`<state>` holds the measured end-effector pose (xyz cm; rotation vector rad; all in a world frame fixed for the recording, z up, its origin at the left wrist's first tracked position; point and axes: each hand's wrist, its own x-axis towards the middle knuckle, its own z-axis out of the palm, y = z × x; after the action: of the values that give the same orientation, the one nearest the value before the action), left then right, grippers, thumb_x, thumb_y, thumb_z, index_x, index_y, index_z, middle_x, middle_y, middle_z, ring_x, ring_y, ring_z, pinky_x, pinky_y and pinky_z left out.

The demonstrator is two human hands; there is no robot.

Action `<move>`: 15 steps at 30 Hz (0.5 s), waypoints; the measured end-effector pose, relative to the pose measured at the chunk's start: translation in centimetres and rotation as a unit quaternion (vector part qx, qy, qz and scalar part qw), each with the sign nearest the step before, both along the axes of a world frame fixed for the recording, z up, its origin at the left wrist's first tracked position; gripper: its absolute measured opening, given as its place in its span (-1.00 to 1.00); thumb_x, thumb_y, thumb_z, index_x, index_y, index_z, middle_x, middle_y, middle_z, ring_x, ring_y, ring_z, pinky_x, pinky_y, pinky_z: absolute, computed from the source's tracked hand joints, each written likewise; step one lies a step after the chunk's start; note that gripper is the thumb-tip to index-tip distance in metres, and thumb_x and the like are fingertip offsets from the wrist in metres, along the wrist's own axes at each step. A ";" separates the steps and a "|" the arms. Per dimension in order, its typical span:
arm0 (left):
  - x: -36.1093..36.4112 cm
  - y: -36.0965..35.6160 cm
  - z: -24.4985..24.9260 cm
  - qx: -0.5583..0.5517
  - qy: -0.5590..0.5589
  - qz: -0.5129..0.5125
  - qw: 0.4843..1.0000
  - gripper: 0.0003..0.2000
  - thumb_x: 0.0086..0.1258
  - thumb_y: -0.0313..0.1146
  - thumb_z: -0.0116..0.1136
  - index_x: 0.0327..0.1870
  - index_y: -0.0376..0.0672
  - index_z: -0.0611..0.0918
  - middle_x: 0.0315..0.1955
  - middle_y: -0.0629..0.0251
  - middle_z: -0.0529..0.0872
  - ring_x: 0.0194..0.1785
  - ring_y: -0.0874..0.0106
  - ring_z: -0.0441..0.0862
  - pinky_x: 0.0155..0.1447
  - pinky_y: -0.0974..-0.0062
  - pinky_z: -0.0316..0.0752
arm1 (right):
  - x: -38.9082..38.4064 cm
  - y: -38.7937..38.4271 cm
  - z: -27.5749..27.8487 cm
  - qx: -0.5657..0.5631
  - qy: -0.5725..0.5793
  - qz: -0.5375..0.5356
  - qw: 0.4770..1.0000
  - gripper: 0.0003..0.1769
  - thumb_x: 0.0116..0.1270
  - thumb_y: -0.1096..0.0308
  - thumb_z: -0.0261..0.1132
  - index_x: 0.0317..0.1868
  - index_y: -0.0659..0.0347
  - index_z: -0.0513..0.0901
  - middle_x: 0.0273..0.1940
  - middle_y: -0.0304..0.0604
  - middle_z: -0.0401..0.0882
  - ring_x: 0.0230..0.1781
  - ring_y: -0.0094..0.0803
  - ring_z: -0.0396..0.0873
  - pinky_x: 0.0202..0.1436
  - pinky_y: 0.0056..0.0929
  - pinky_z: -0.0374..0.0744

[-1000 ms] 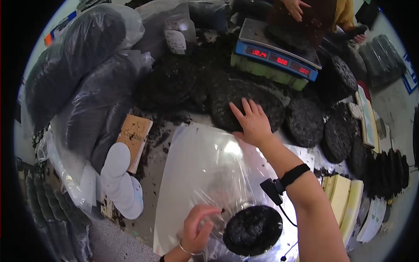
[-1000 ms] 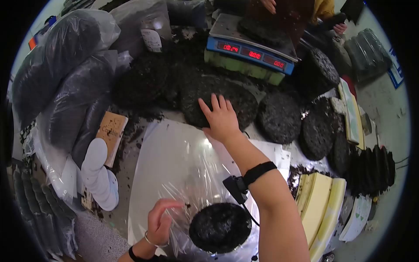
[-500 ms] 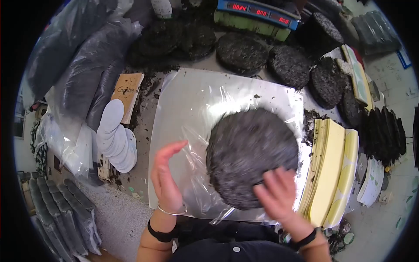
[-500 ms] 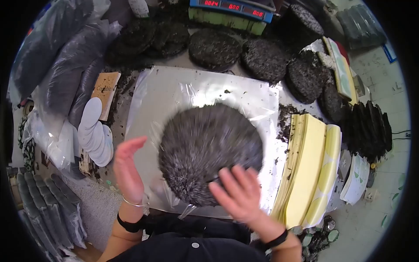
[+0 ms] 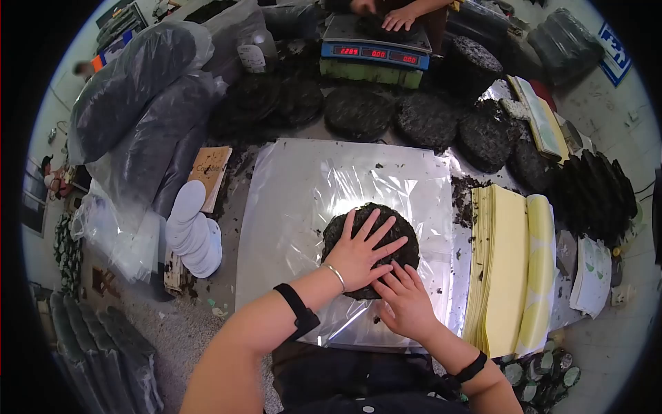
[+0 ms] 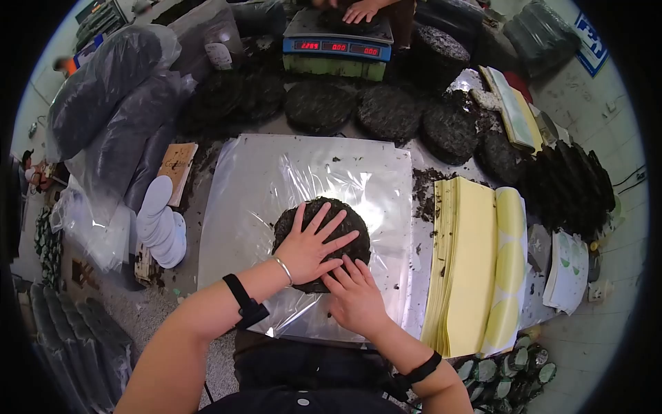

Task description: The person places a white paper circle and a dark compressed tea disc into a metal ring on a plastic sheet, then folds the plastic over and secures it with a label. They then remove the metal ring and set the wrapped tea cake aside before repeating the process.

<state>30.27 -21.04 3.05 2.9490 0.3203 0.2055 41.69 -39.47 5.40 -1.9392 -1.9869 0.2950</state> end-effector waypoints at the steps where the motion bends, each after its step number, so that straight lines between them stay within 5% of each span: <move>1: 0.1 -0.1 -0.4 0.011 0.001 0.003 1.000 -0.30 0.50 0.21 0.07 0.67 0.42 0.27 0.71 0.17 0.07 0.73 -0.08 -0.05 0.62 -0.48 -0.26 | 0.2 0.2 0.2 -0.019 0.029 0.005 0.999 -0.44 0.23 0.29 0.42 0.29 0.05 0.66 0.32 -0.08 0.59 0.53 -0.04 0.38 0.67 0.07 0.18; 3: 0.0 0.1 -0.9 -0.013 0.014 -0.001 1.000 -0.29 0.51 0.27 0.02 0.67 0.42 0.26 0.71 0.16 0.05 0.74 -0.10 -0.08 0.61 -0.50 -0.30 | 1.1 0.3 0.2 -0.035 0.081 0.018 0.996 -0.46 0.20 0.25 0.46 0.24 0.05 0.69 0.32 -0.03 0.59 0.52 0.00 0.40 0.66 0.07 0.20; 5: 0.1 0.1 -1.6 -0.036 0.022 0.001 0.999 -0.26 0.51 0.36 -0.07 0.69 0.42 0.22 0.72 0.17 0.02 0.75 -0.08 -0.12 0.63 -0.46 -0.39 | 1.7 0.7 0.7 0.072 0.043 -0.093 0.992 -0.50 0.19 0.26 0.46 0.17 0.12 0.70 0.33 0.02 0.60 0.51 0.02 0.41 0.66 0.09 0.21; 10: 0.6 0.1 -2.9 -0.028 0.120 0.007 0.992 -0.23 0.47 0.36 -0.05 0.70 0.41 0.20 0.73 0.20 0.00 0.76 -0.03 -0.20 0.64 -0.42 -0.51 | 0.7 2.6 -2.2 0.015 -0.035 -0.077 0.996 -0.69 0.32 0.33 0.24 -0.03 0.39 0.55 0.30 0.35 0.53 0.49 0.15 0.39 0.68 0.09 0.18; 15: 0.5 0.1 -2.7 -0.062 0.129 -0.004 0.990 -0.16 0.42 0.36 0.01 0.72 0.39 0.14 0.75 0.16 -0.08 0.77 -0.07 -0.24 0.62 -0.43 -0.51 | 0.7 2.2 -1.9 -0.006 -0.044 -0.077 0.996 -0.66 0.31 0.31 0.26 0.02 0.34 0.56 0.33 0.28 0.53 0.56 0.08 0.31 0.72 0.05 0.10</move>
<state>30.76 -20.90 0.32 2.8531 0.3408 -0.1916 42.38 -37.23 3.49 -2.1342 -1.8776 0.1844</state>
